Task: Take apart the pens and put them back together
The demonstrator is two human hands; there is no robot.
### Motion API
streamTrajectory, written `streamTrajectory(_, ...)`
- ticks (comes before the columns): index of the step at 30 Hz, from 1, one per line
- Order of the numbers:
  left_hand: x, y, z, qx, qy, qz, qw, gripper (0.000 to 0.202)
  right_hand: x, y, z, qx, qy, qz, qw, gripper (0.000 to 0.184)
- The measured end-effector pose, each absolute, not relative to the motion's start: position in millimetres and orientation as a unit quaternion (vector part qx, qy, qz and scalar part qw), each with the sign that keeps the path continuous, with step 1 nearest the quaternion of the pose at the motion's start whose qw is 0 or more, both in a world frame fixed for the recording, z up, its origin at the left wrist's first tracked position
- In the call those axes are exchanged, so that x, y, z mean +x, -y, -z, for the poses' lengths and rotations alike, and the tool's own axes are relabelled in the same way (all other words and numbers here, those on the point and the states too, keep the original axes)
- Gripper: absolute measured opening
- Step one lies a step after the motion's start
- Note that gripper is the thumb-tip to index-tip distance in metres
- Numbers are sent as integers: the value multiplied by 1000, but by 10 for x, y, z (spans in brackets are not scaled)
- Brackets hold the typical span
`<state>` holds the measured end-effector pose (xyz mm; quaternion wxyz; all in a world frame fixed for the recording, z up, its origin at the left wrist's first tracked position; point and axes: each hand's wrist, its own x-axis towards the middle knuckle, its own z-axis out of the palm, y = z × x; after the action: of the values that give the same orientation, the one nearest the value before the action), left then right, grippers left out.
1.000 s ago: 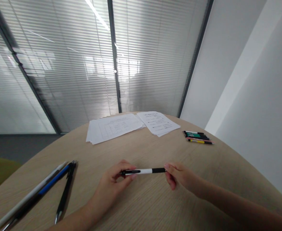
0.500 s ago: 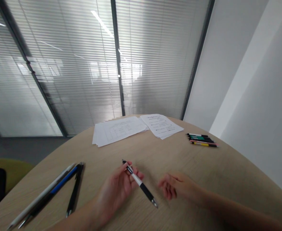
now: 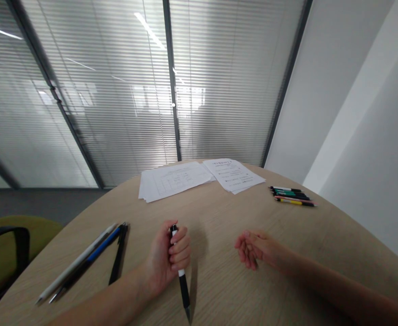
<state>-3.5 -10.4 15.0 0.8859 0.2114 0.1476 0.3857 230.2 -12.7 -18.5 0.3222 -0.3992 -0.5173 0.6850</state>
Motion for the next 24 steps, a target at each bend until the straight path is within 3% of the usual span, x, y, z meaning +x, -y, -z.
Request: streamTrajectory(24, -18, 127, -199, 130, -220, -449, 856, 46, 2304, 123, 192, -400, 539, -669, 319, 50)
